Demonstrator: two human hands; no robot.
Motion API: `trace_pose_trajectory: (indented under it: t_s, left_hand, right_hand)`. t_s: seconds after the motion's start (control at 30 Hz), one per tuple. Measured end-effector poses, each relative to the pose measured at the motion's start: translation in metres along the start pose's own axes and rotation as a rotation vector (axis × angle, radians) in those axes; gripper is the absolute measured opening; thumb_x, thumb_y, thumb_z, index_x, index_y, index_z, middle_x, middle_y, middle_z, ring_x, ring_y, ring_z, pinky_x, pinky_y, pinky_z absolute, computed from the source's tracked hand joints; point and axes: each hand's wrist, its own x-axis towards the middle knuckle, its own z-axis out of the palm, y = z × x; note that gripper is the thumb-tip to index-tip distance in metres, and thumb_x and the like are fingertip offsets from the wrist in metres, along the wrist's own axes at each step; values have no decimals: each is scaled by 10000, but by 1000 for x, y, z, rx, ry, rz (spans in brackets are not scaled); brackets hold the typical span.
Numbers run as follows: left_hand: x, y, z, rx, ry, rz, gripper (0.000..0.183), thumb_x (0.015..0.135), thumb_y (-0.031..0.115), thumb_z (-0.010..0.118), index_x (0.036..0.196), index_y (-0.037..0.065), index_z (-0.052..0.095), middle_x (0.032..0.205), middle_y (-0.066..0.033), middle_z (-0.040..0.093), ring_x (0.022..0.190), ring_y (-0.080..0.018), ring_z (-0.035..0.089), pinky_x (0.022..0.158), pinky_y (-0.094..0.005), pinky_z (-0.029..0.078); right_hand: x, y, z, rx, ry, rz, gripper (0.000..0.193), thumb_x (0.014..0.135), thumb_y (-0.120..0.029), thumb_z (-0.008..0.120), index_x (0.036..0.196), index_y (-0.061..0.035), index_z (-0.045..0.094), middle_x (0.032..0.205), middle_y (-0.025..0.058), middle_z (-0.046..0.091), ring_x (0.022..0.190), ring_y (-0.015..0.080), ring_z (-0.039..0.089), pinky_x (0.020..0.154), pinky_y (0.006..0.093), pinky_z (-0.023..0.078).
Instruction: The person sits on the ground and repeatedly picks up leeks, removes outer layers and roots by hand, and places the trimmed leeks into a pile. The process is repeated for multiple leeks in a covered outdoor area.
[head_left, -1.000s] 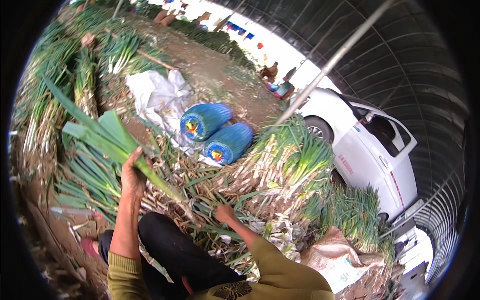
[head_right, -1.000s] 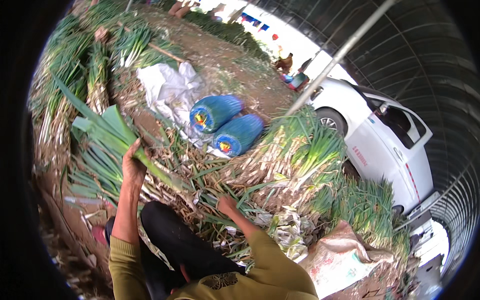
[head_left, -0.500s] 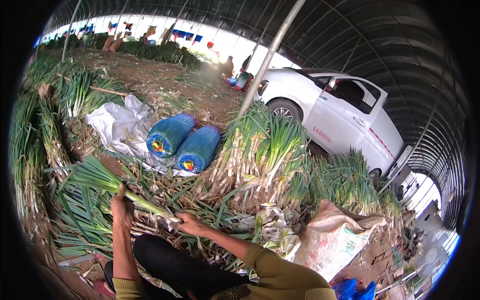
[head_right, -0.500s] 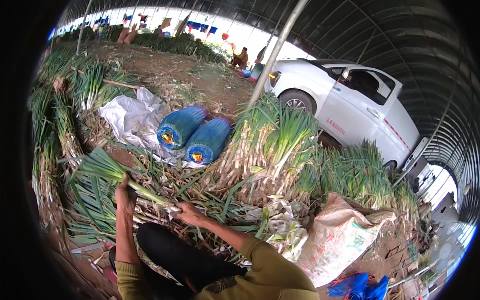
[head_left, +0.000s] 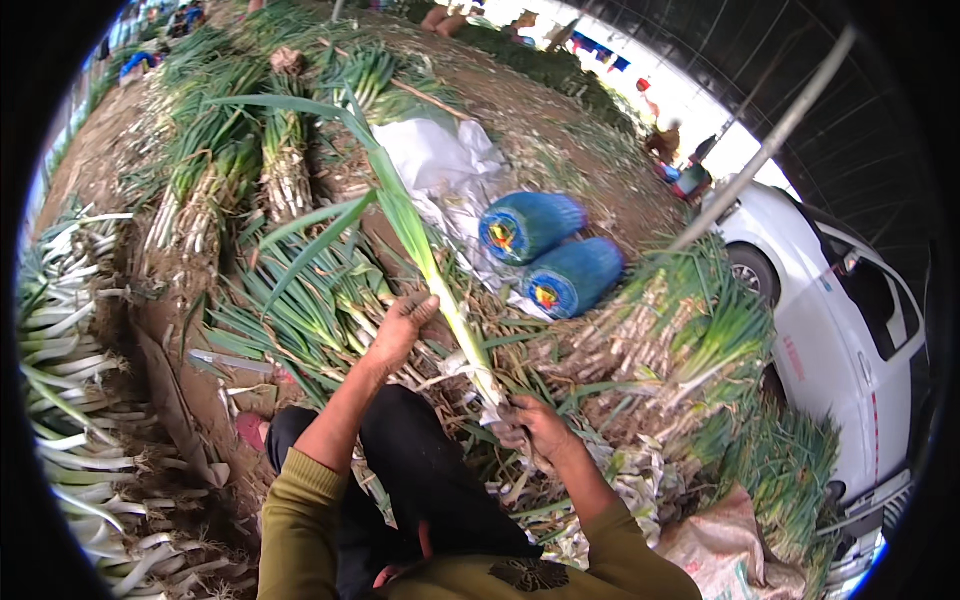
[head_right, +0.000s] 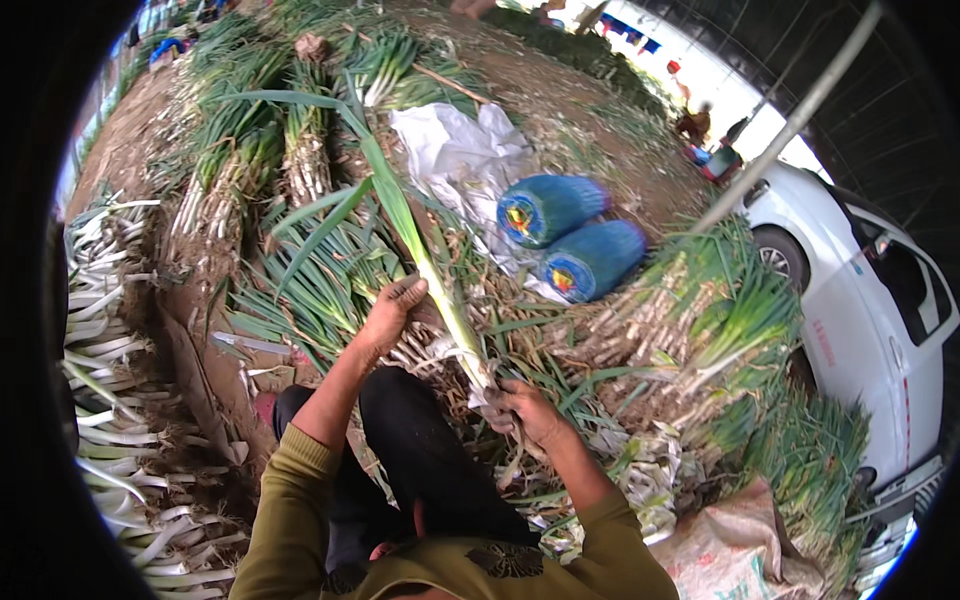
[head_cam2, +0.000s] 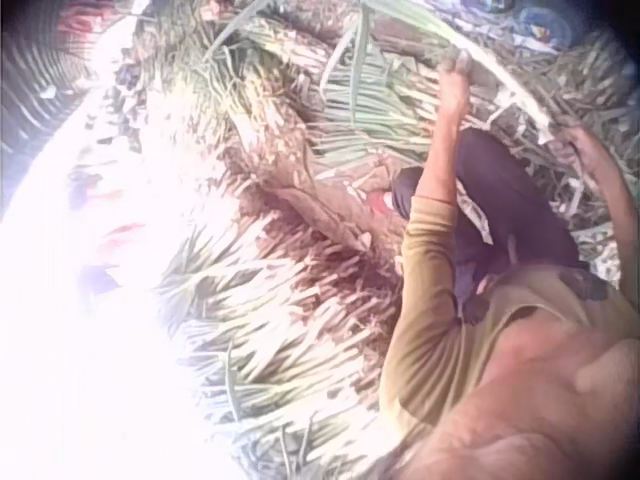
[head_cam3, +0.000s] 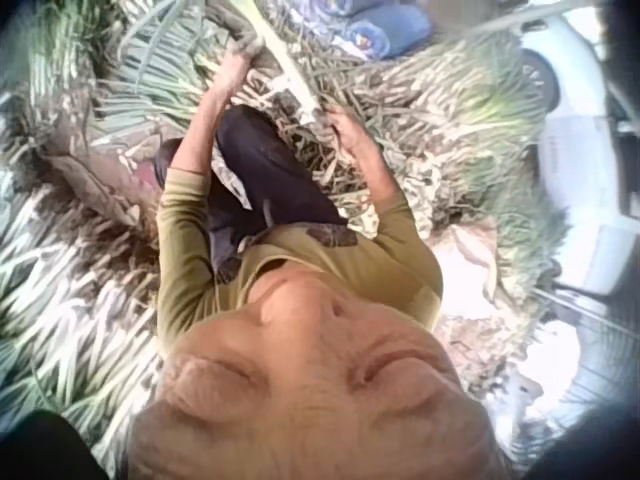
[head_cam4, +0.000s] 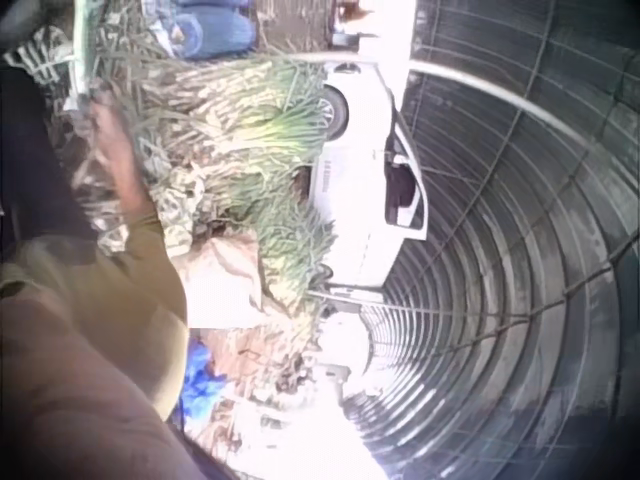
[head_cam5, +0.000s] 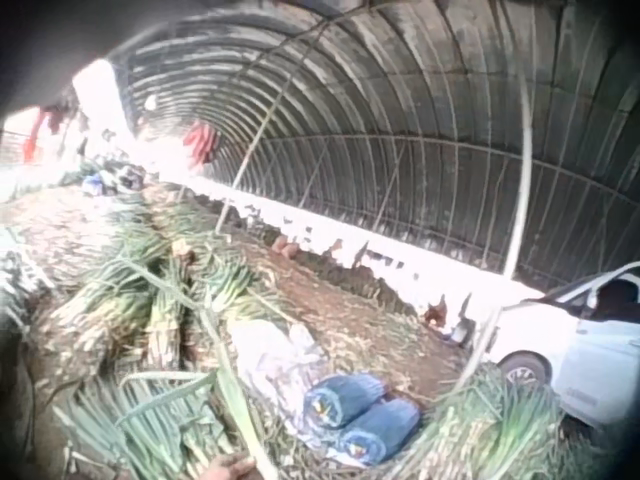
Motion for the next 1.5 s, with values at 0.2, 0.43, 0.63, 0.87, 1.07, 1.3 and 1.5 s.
trace_pose_trajectory:
  t_s: [0.2, 0.43, 0.63, 0.87, 1.07, 1.3, 1.5]
  left_hand:
    - [-8, 10, 10, 321, 147, 87, 205, 893, 165, 456, 840, -12, 544, 641, -85, 597, 529, -166, 566, 507, -278, 453]
    - [-35, -14, 49, 1153, -494, 341, 132, 736, 126, 570, 821, 25, 574, 661, -182, 579, 615, -321, 586, 592, -390, 479]
    - [-16, 5, 13, 872, -598, -16, 386, 859, 323, 542, 1099, 21, 534, 1050, -155, 596, 961, -267, 577, 845, -364, 453]
    - [11, -2, 2, -558, -63, -43, 254, 873, 174, 518, 1032, -22, 495, 1023, -202, 581, 1000, -324, 561, 855, -454, 471]
    - [10, -22, 12, -523, 66, -38, 226, 857, 110, 540, 1024, -21, 462, 974, -175, 590, 948, -306, 580, 820, -454, 495]
    - [11, -30, 16, -500, 54, -37, 271, 866, 114, 531, 1064, -36, 421, 951, -164, 589, 870, -267, 598, 737, -385, 520]
    - [15, -10, 17, -607, 37, 18, 286, 877, 148, 521, 1080, -10, 396, 935, -173, 601, 902, -283, 592, 828, -405, 485]
  right_hand:
    - [9, 0, -16, 105, -187, 32, 143, 842, -129, 562, 921, -15, 527, 627, 31, 441, 458, 68, 341, 419, 206, 288]
    - [2, -3, -30, 102, -126, -62, 122, 837, -137, 572, 902, -37, 545, 620, 15, 435, 463, 69, 337, 419, 206, 288]
    - [-3, -7, -42, 10, -158, -99, 139, 840, -169, 583, 873, -41, 539, 650, 26, 479, 502, 66, 374, 437, 203, 308]
    - [13, -10, -25, -862, 53, -75, 358, 856, -279, 562, 1089, -11, 521, 876, 130, 601, 661, 165, 575, 600, 282, 477]
    - [85, -25, 18, -1283, 434, -975, 326, 718, -173, 698, 974, -39, 546, 921, 124, 609, 830, 255, 610, 692, 376, 514]
    - [106, -32, 35, -1180, 544, -1157, 145, 683, 1, 635, 827, -9, 635, 788, 116, 613, 720, 258, 605, 638, 325, 476]
    - [90, -35, -4, -943, 550, -806, 149, 756, 8, 608, 904, -6, 627, 815, 63, 653, 732, 150, 612, 662, 274, 479]
